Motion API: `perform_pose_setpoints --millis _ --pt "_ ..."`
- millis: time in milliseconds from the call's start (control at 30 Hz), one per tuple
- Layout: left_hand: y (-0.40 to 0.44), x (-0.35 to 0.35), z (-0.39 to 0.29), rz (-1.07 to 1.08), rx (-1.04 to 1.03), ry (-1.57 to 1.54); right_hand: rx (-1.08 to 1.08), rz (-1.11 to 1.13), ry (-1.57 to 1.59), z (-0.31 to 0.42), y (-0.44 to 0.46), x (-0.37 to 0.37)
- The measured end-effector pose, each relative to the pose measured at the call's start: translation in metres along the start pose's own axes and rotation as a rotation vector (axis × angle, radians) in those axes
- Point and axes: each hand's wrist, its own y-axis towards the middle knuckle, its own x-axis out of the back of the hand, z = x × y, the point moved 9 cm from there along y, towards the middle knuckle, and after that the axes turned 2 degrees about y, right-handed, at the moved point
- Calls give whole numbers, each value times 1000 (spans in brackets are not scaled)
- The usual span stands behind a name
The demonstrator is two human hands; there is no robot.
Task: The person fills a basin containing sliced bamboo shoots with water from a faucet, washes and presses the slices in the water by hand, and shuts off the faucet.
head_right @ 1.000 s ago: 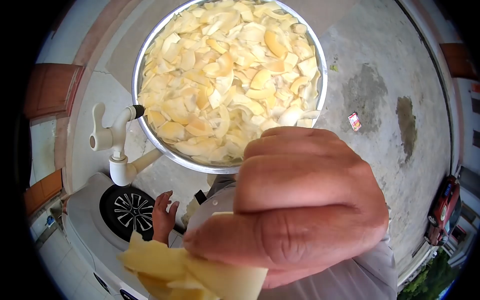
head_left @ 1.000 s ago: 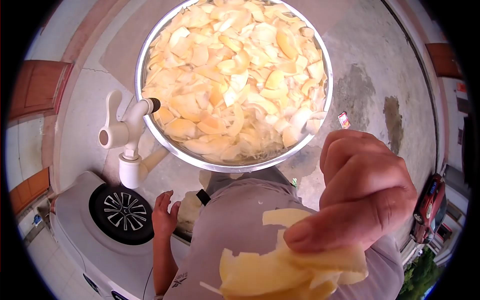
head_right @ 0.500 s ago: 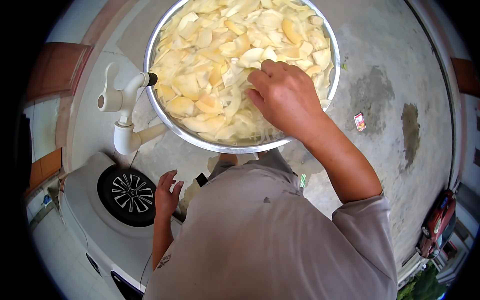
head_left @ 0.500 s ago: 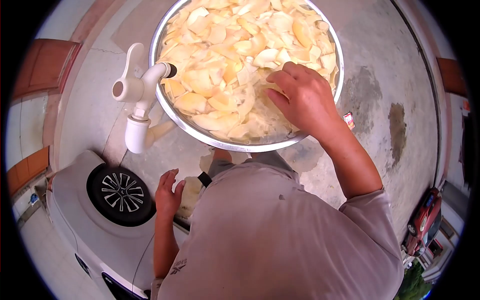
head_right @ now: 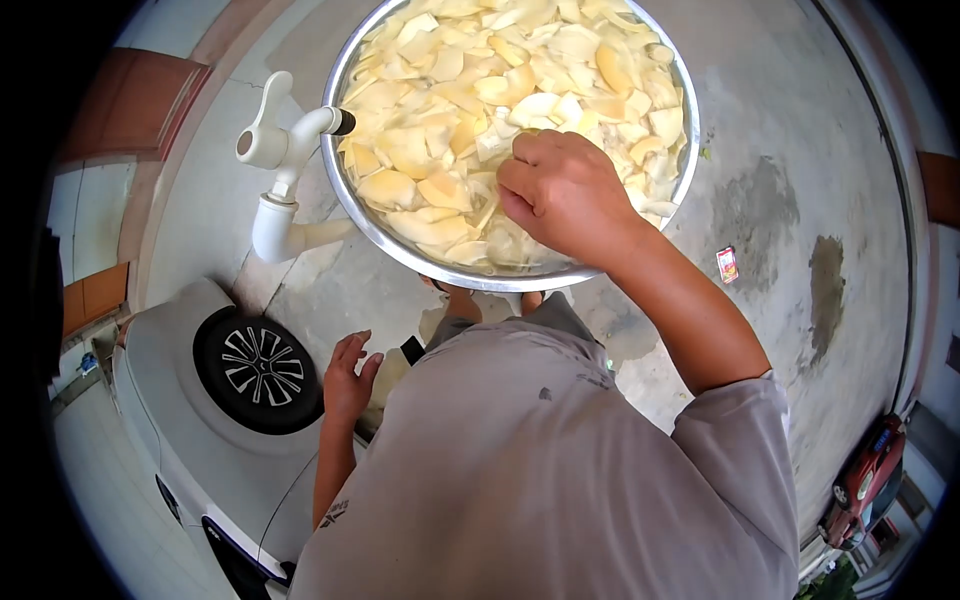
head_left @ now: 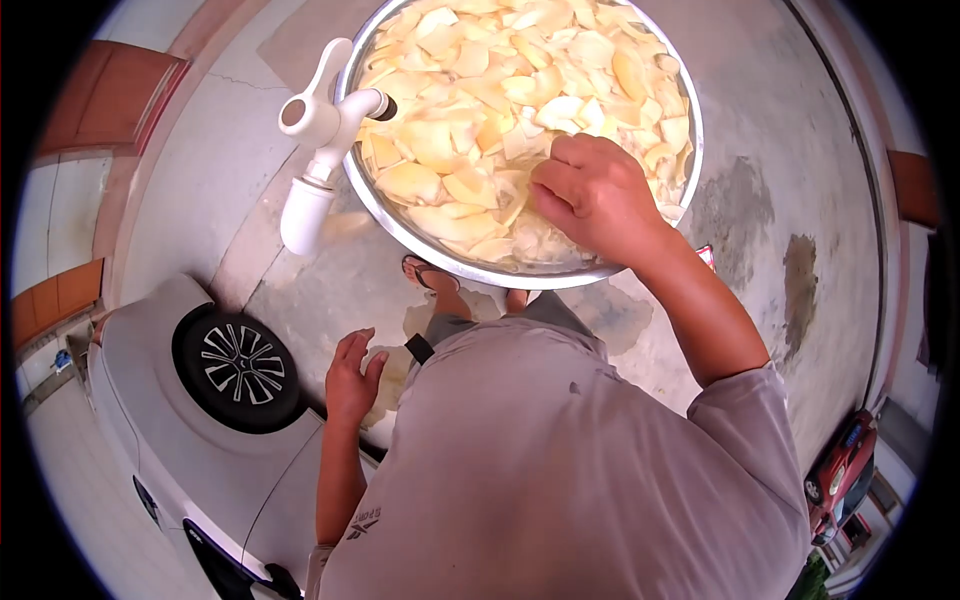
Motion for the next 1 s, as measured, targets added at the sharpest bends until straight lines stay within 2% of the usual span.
perform_pose_setpoints --millis 33,167,300,400,500,600,700,933,1000 --pt "-2 -1 0 -20 -22 -2 -43 -62 -4 -4 0 7" --pt "-8 -6 1 -22 -10 -5 -190 -11 -135 -29 -12 11" --pt "-11 -7 -1 -20 5 3 -149 156 -20 -6 -23 -1" --pt "-11 -12 -2 -16 0 3 -90 153 -71 13 -27 -17" --pt "-10 -12 -8 -14 -16 4 -75 310 -153 13 -36 -46" --pt "-9 -10 -13 -22 -19 -7 -113 250 -60 15 -33 -34" --pt "-9 -9 -12 -28 -18 -3 -256 122 50 5 -28 -2" --pt "-6 -11 -16 -8 -22 15 -785 -20 785 -48 -56 -6" --pt "-3 -11 -19 -6 -34 23 -832 -30 893 -53 -59 -8"
